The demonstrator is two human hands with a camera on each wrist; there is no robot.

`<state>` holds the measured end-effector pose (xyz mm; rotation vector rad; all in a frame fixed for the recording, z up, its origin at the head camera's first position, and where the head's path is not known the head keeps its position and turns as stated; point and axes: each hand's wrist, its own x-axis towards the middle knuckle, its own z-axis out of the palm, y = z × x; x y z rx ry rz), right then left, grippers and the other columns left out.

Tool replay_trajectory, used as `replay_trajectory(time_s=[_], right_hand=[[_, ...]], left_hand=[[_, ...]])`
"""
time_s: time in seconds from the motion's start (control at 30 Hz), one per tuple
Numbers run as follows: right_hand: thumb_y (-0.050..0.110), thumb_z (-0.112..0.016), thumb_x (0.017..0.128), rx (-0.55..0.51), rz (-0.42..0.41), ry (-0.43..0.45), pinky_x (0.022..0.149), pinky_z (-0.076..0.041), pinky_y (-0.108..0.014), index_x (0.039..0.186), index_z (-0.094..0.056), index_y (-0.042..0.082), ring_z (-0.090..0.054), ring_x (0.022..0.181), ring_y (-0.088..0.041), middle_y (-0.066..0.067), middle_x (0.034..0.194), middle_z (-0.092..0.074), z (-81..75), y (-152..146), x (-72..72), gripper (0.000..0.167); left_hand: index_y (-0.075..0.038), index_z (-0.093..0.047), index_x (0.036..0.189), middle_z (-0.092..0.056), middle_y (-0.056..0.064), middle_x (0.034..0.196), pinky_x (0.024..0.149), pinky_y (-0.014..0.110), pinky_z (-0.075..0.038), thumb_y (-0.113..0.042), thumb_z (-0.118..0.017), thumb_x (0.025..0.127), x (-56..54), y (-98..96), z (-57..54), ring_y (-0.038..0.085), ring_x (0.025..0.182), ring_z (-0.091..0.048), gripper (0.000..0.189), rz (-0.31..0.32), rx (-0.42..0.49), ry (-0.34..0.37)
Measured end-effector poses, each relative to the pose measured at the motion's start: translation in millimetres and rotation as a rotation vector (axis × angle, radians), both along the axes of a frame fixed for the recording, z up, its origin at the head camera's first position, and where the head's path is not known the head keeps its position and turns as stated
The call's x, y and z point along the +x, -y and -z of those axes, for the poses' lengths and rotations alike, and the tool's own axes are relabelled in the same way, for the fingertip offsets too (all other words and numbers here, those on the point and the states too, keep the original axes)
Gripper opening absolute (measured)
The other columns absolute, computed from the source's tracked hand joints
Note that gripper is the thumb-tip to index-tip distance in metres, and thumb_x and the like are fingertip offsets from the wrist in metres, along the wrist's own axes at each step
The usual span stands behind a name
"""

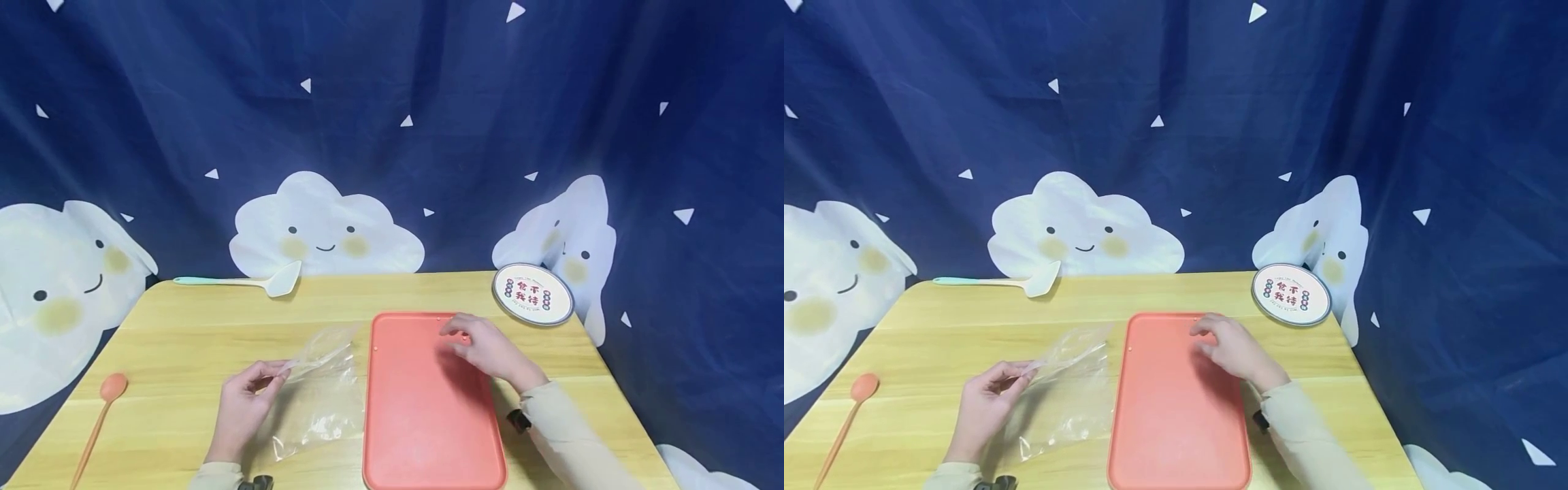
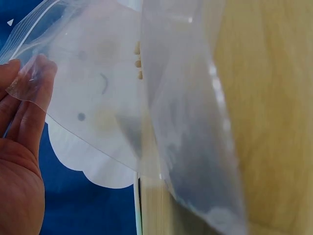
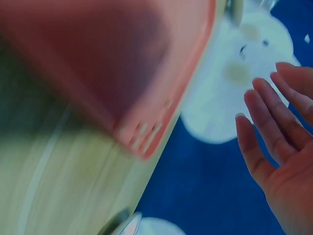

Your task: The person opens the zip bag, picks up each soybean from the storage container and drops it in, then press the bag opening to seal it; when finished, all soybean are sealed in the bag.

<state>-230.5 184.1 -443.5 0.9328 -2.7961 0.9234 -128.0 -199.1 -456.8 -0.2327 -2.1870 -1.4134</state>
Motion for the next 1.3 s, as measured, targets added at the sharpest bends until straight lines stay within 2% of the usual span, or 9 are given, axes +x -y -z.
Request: replay_trajectory(time_s=[0.2, 0.37, 0.63, 0.87, 1.07, 1.3], right_hand=[[0.004, -0.076, 0.083, 0.166, 0.029, -0.056, 0.076, -0.054, -0.040, 0.096, -0.070, 0.008, -0.061, 0.082, -0.021, -0.001, 0.092, -0.063, 9.4, -25, -0.7, 0.015], [-0.002, -0.076, 0.077, 0.255, -0.013, -0.107, 0.077, -0.056, -0.039, 0.090, -0.070, 0.009, -0.061, 0.085, -0.021, -0.002, 0.092, -0.063, 22.6, -33, -3.4, 0.018], [-0.002, -0.077, 0.073, 0.320, -0.004, -0.135, 0.068, -0.051, -0.037, 0.087, -0.068, 0.010, -0.052, 0.079, -0.020, -0.001, 0.086, -0.058, 33.3, -35, -5.2, 0.020], [-0.006, -0.070, 0.076, 0.386, -0.015, -0.164, 0.063, -0.052, -0.038, 0.078, -0.063, 0.012, -0.054, 0.073, -0.021, 0.001, 0.078, -0.053, 40.7, -31, -8.4, 0.019], [-0.007, -0.065, 0.078, 0.436, 0.000, -0.119, 0.059, -0.050, -0.036, 0.074, -0.058, 0.015, -0.053, 0.069, -0.021, 0.000, 0.074, -0.051, 44.8, -27, -15.2, 0.024], [-0.002, -0.068, 0.081, 0.422, -0.011, -0.139, 0.060, -0.051, -0.035, 0.076, -0.060, 0.014, -0.054, 0.068, -0.020, 0.001, 0.075, -0.050, 43.7, -28, -15.6, 0.019]], left_hand=[[0.004, -0.067, 0.077, -0.072, 0.019, 0.087, 0.073, 0.018, -0.057, 0.024, -0.071, 0.072, 0.0, -1.2, 1.0, 0.010, 0.079, -0.068, 0.022, -0.015, 0.002, 0.014], [0.004, -0.067, 0.076, -0.071, 0.019, 0.086, 0.073, 0.018, -0.057, 0.025, -0.070, 0.072, 0.5, -2.1, -0.2, 0.011, 0.078, -0.069, 0.022, -0.030, 0.000, 0.006], [0.003, -0.066, 0.076, -0.072, 0.019, 0.087, 0.072, 0.018, -0.057, 0.024, -0.071, 0.072, 1.1, -2.5, -0.3, 0.008, 0.078, -0.068, 0.021, -0.027, -0.003, 0.006], [0.002, -0.067, 0.077, -0.073, 0.016, 0.089, 0.072, 0.017, -0.056, 0.020, -0.071, 0.075, 0.3, -1.8, 1.6, 0.018, 0.078, -0.070, 0.018, -0.022, 0.004, 0.033], [0.002, -0.068, 0.077, -0.072, 0.017, 0.088, 0.072, 0.017, -0.057, 0.023, -0.070, 0.074, -2.0, -0.7, 7.2, 0.011, 0.079, -0.069, 0.021, -0.007, 0.012, 0.017], [-0.001, -0.069, 0.078, -0.073, 0.013, 0.088, 0.074, 0.016, -0.056, 0.022, -0.071, 0.074, -5.3, 2.3, 15.5, 0.016, 0.078, -0.069, 0.023, -0.037, 0.002, 0.031]])
